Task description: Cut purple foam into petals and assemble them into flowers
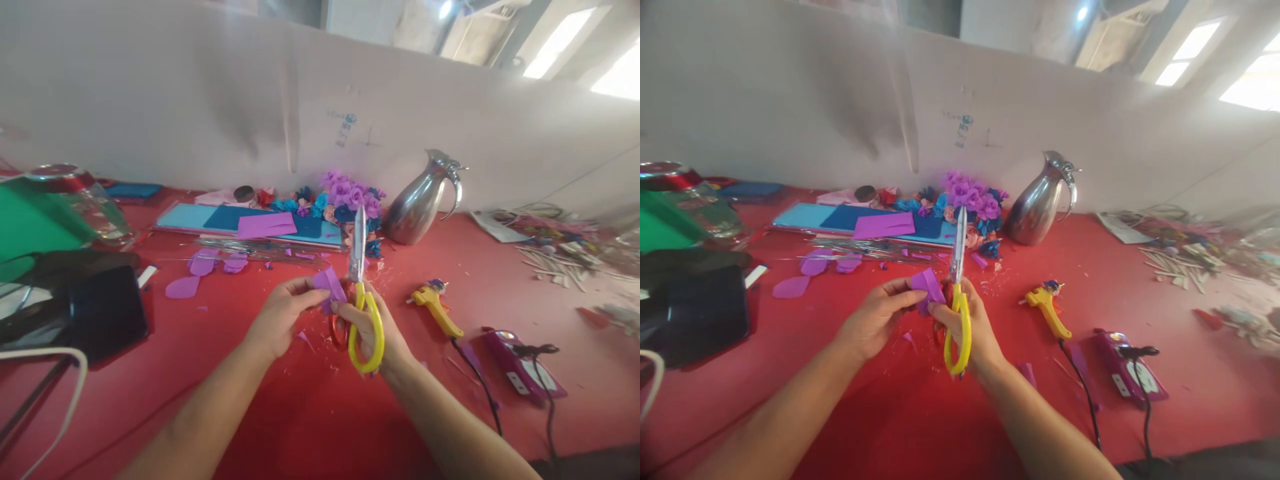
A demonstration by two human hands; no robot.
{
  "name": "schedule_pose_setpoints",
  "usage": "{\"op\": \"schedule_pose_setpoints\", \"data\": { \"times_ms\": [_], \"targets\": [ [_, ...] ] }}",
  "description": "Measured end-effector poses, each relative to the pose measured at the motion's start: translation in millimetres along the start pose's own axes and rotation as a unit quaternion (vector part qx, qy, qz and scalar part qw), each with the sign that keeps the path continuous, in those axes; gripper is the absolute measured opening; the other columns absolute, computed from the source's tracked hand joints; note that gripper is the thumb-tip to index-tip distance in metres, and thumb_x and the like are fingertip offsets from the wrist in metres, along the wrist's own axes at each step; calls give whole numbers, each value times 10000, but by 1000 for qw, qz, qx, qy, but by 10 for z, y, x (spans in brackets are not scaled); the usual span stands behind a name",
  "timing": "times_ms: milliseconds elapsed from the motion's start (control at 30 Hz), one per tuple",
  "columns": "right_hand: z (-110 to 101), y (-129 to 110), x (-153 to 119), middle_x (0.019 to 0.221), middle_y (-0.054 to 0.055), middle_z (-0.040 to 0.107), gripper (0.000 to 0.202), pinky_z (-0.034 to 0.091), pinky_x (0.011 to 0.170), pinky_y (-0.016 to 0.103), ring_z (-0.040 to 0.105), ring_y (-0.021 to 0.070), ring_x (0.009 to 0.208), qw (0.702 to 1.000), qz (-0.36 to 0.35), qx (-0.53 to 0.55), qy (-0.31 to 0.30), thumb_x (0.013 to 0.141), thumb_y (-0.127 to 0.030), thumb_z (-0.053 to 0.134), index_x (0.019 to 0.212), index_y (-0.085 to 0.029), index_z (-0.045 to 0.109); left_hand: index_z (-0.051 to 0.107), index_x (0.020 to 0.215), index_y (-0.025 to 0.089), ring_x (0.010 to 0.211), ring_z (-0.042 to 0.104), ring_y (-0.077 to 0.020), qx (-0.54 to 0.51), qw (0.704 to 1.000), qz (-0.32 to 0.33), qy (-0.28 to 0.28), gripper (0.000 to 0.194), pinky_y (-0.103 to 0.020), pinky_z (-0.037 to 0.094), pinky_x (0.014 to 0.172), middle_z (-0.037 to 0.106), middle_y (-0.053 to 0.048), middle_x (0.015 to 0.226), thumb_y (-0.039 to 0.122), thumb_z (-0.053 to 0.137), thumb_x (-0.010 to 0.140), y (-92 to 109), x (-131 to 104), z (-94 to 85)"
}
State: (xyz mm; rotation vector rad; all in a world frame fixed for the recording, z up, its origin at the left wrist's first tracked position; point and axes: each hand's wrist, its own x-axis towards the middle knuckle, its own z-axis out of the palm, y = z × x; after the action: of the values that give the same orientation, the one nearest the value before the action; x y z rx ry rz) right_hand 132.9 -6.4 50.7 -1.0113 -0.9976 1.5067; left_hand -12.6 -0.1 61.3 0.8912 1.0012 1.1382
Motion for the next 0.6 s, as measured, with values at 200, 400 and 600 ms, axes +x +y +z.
{"op": "schedule_pose_setpoints", "data": {
  "times_ms": [200,400,600],
  "targets": [
    [-9,46,18,640,-63,578,431,442,455,202,562,109,506,1000,-14,-7,25,676,-368,757,977,-220,485,739,729,153,684,605,-127,-68,996,-2,55,180,-246,453,712,720,-39,730,277,783,606,-61,-8,108],
    [-38,-84,-110,718,-34,522,390,405,499,176,464,84,583,981,-27,-176,-74,761,-495,680,1014,-223,561,707,690,162,702,623,-112,-178,974,35,133,159,-217,460,658,713,-9,727,189,797,563,165,57,-186],
    [-107,-15,-232,739,-13,501,390,423,545,213,441,101,605,958,10,-225,-179,809,-538,612,1014,-209,571,681,732,142,730,641,-110,-276,947,19,166,154,-232,488,681,714,-17,777,62,726,608,319,51,-357]
  ]
}}
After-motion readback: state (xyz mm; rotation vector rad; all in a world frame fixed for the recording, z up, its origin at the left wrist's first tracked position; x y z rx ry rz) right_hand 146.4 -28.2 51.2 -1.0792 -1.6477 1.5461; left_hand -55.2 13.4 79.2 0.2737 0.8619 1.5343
